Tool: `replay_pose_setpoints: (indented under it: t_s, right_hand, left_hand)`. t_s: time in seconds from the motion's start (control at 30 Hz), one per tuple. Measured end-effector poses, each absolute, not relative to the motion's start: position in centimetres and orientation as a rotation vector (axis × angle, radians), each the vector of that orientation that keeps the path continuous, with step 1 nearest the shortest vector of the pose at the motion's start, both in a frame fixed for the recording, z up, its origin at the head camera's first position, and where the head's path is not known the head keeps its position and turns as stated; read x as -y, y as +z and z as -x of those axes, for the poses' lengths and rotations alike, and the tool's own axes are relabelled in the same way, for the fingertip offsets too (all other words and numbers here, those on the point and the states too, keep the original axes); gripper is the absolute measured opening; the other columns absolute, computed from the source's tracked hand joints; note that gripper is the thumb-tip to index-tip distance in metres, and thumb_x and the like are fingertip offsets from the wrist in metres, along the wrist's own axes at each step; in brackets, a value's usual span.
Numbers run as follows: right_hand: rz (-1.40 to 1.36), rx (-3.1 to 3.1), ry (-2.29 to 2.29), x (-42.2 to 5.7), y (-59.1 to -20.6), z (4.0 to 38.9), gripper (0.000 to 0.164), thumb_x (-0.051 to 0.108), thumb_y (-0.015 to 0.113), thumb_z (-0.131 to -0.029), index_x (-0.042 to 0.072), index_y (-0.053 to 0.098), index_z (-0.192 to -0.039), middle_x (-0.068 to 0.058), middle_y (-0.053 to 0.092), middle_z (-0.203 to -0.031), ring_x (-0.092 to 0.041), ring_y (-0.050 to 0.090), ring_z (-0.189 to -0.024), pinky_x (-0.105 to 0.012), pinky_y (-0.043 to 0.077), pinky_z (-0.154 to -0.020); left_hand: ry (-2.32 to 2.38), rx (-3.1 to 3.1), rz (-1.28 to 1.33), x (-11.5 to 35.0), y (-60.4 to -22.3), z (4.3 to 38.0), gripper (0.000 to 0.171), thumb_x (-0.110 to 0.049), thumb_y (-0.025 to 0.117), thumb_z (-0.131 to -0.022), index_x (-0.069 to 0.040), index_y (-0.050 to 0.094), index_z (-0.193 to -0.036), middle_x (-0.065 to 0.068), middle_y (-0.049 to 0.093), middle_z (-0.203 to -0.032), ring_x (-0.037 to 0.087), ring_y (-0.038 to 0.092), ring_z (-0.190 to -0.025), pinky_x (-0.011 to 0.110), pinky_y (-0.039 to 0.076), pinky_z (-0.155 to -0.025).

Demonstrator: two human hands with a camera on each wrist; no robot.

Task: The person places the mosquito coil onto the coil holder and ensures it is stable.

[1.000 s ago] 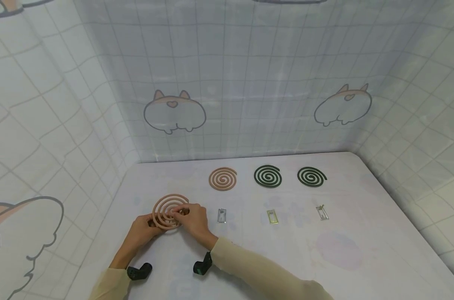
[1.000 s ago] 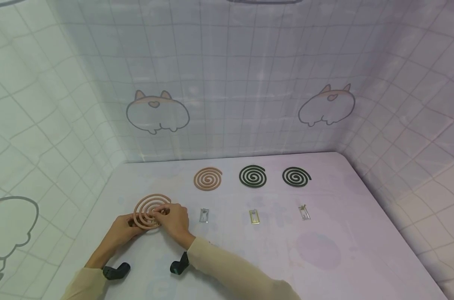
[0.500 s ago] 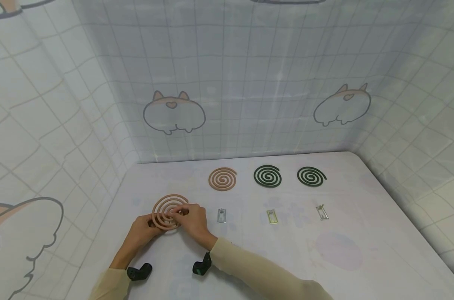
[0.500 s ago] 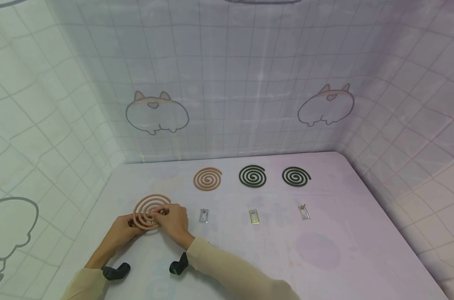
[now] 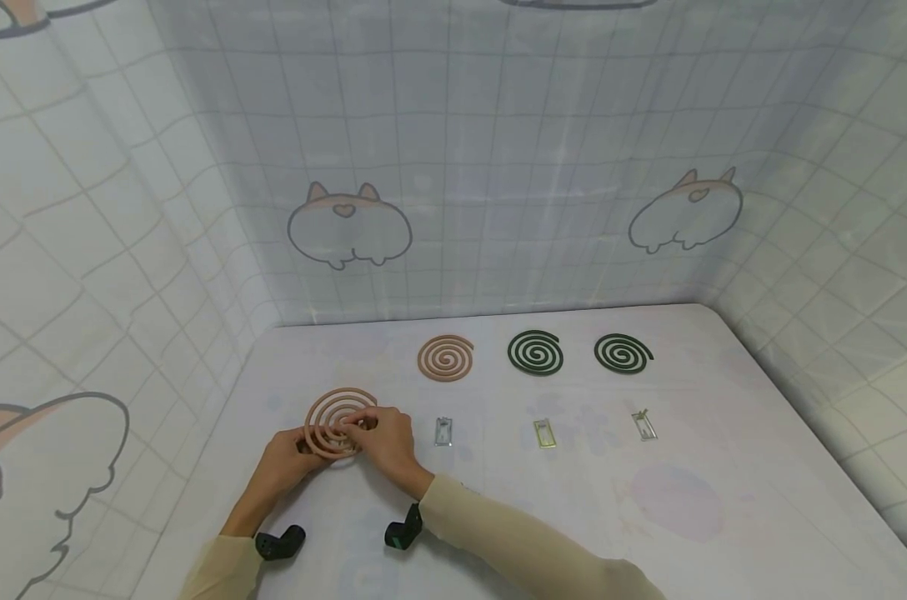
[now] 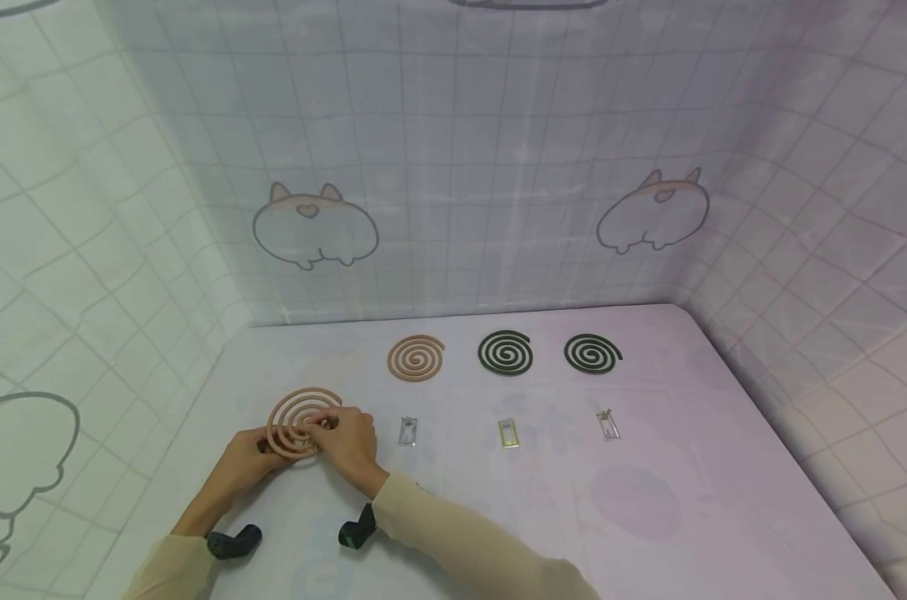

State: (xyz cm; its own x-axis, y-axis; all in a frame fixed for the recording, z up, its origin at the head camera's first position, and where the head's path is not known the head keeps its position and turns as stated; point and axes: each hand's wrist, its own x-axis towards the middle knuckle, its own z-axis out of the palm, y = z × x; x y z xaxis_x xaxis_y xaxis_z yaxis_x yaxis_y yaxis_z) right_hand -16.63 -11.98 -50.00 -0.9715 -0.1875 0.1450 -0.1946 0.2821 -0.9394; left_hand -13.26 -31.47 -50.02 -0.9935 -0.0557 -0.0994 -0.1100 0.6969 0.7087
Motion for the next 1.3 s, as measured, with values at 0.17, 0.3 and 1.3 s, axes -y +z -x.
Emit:
replay_pose_setpoints:
  t_s: [0.17, 0.3, 1.3]
  right_hand:
    - [-0.372, 2.530, 1.832, 11.97, -49.88, 16.59, 0.009, 0.029, 0.083, -0.089, 0.022, 0.084, -0.093, 0.015, 0.062, -0.066, 0.000, 0.046, -0.058, -0.019, 0.034, -0.051]
    - [-0.416, 2.551, 1.795, 11.94, -49.75, 16.50, 0.010, 0.030, 0.081, -0.090, 0.023, 0.084, -0.096, 0.015, 0.062, -0.068, 0.001, 0.049, -0.060, -0.019, 0.036, -0.052]
    - [-0.344, 2.471, 2.052, 11.32, -50.11, 17.40, 0.009, 0.033, 0.083, -0.089, 0.024, 0.083, -0.091, 0.017, 0.069, -0.083, -0.002, 0.051, -0.070, -0.021, 0.038, -0.059]
  left_hand:
    - [1.197, -2.815, 0.153, 31.50, -49.98, 13.28, 0.026, -0.008, 0.082, -0.083, 0.002, 0.071, -0.104, 0.004, 0.061, -0.076, 0.019, 0.051, -0.071, 0.031, 0.042, -0.060]
    - [1.219, -2.802, 0.167, 31.48, -49.98, 13.29, 0.025, -0.009, 0.082, -0.083, 0.002, 0.071, -0.102, 0.003, 0.056, -0.072, 0.018, 0.050, -0.068, 0.030, 0.040, -0.057]
    - [1.217, -2.782, 0.169, 31.42, -49.74, 13.17, 0.032, -0.010, 0.082, -0.082, 0.003, 0.071, -0.110, 0.004, 0.064, -0.083, 0.019, 0.053, -0.076, 0.031, 0.043, -0.061]
